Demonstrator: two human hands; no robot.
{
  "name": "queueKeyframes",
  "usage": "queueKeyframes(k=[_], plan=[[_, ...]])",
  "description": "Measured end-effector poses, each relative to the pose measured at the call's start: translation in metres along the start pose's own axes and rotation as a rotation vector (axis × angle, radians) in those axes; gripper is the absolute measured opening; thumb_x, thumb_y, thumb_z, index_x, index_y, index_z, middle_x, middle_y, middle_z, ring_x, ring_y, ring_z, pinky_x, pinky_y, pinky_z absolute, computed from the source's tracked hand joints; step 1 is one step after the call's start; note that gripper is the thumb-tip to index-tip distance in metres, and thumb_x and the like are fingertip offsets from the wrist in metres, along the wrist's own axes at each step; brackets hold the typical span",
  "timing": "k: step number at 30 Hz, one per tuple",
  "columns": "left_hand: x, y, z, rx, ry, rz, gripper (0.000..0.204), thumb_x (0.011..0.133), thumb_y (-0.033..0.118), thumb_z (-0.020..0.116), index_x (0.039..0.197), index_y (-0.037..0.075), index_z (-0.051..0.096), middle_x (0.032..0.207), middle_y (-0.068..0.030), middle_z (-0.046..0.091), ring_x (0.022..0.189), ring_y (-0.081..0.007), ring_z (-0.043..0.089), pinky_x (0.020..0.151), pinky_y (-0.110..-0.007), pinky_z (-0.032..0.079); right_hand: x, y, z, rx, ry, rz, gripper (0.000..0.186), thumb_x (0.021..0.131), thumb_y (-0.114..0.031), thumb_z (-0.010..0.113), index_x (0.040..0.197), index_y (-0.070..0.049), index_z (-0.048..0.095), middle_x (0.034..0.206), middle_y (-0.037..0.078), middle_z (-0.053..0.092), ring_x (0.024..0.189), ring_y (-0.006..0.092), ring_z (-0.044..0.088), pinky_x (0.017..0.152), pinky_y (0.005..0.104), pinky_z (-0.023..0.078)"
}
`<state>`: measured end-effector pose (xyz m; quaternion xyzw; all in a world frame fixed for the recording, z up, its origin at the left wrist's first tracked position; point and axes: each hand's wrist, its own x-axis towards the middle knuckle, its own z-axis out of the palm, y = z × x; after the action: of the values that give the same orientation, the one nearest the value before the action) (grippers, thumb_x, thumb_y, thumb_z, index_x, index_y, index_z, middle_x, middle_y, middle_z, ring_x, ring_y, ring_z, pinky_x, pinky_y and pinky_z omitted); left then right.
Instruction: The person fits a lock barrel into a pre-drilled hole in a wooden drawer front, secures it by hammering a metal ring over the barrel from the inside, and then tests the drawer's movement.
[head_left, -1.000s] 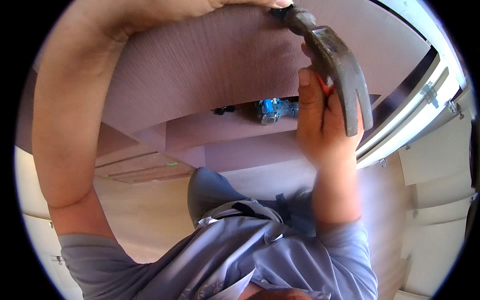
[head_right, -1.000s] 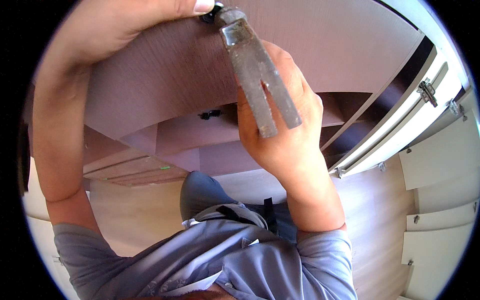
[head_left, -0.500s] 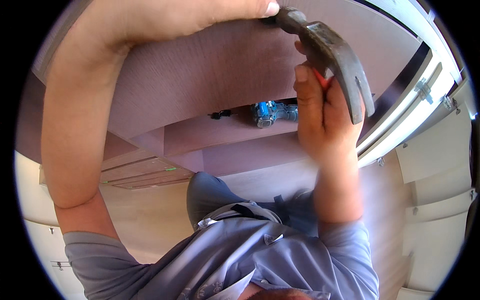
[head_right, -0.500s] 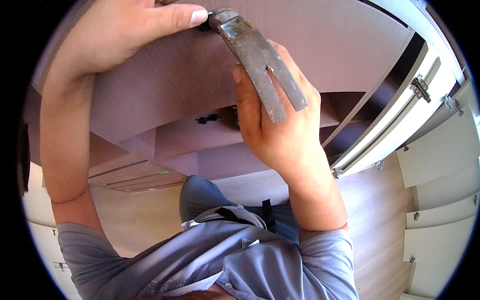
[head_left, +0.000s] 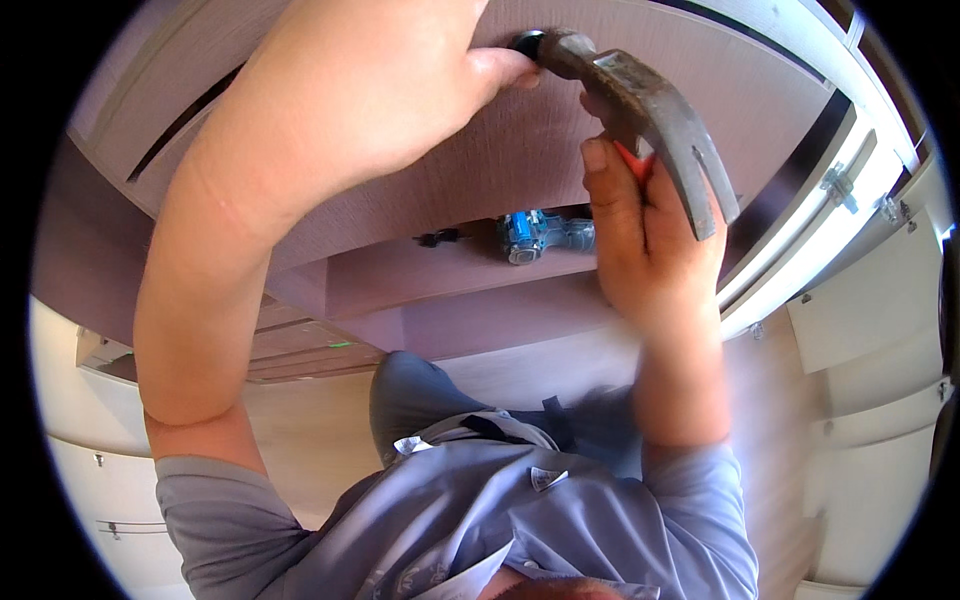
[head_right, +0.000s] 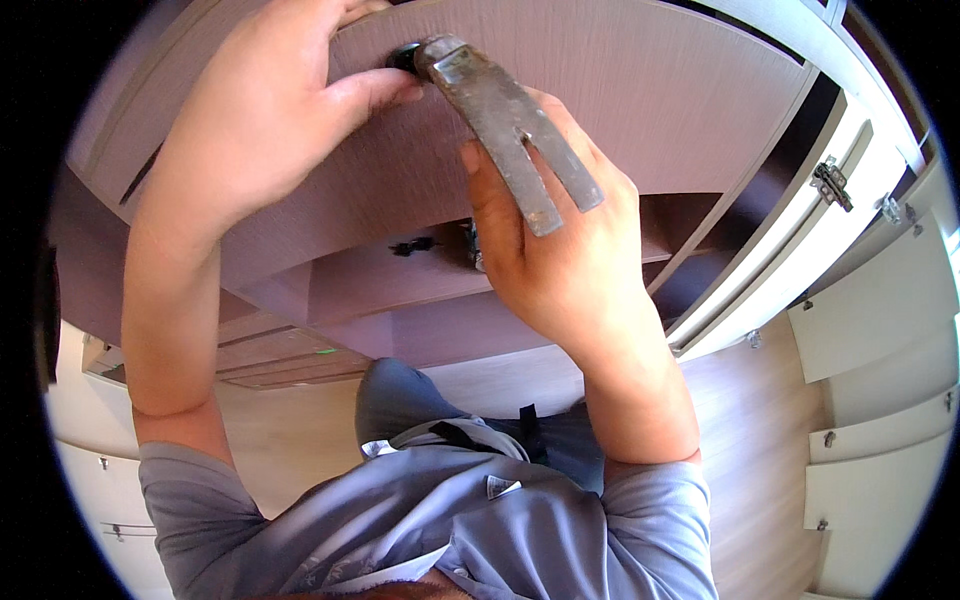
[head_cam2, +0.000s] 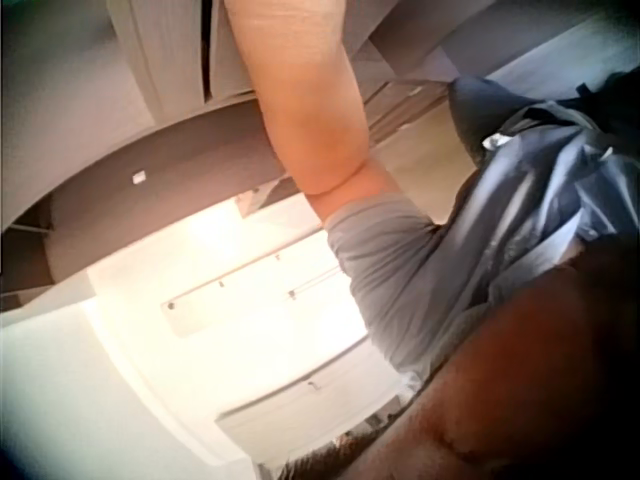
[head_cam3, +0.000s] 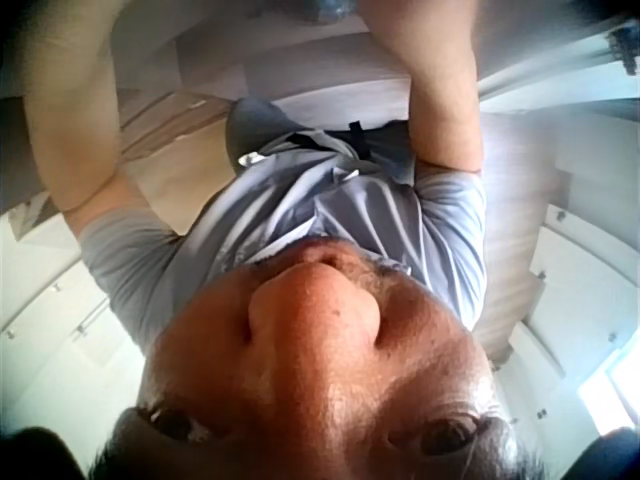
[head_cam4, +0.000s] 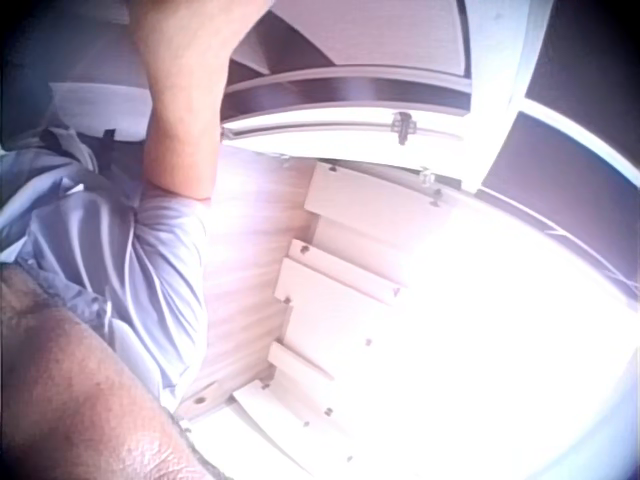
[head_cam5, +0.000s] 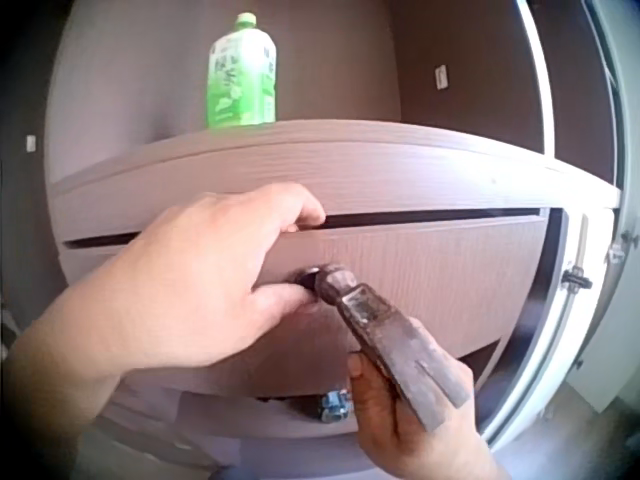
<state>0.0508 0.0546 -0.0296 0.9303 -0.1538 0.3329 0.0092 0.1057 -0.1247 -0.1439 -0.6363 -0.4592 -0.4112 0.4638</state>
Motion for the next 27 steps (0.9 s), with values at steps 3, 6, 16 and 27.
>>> queueKeyframes(k=[3, 6, 16, 27], plan=[[-0.004, 0.032, -0.005, 0.065, -0.015, -0.111, 0.044, 0.089, 0.014, 0.074, 0.126, 0.001, 0.056, 0.113, -0.0248, 0.069, 0.109, -0.0426, 0.066, 0.094, -0.047, 0.053, 0.001, -0.005, -0.003, 0.008, 0.018, -0.005, 0.018, 0.092, 0.0, 0.068, 0.109, 0.002, 0.069, 0.106, 0.018, 0.069, 0.081, 0.0339, 0.07, 0.07, 0.0354, 0.058], [-0.005, 0.043, -0.019, 0.031, -0.058, -0.159, 0.047, 0.09, 0.015, 0.075, 0.129, 0.0, 0.053, 0.116, -0.0244, 0.068, 0.112, -0.0422, 0.065, 0.095, -0.047, 0.052, 0.001, -0.013, -0.004, 0.041, 0.043, 0.047, 0.019, 0.09, 0.001, 0.069, 0.108, 0.002, 0.069, 0.108, 0.018, 0.07, 0.082, 0.0337, 0.071, 0.07, 0.0348, 0.058], [-0.007, 0.028, -0.021, -0.01, -0.066, -0.081, 0.044, 0.09, 0.012, 0.074, 0.126, -0.001, 0.052, 0.105, -0.026, 0.069, 0.104, -0.0442, 0.066, 0.09, -0.048, 0.053, 0.007, -0.016, 0.002, -0.029, 0.021, 0.004, 0.018, 0.085, 0.004, 0.071, 0.102, 0.002, 0.071, 0.109, 0.021, 0.07, 0.09, 0.0342, 0.073, 0.075, 0.0363, 0.06], [0.011, 0.02, -0.044, -0.236, -0.309, -0.183, 0.042, 0.089, 0.009, 0.075, 0.122, -0.003, 0.054, 0.097, -0.0238, 0.07, 0.096, -0.042, 0.069, 0.085, -0.048, 0.054, 0.014, -0.02, -0.005, -0.222, -0.091, -0.036, 0.029, 0.1, -0.004, 0.064, 0.129, 0.0, 0.065, 0.115, 0.016, 0.073, 0.088, 0.0214, 0.07, 0.076, 0.0296, 0.056]])
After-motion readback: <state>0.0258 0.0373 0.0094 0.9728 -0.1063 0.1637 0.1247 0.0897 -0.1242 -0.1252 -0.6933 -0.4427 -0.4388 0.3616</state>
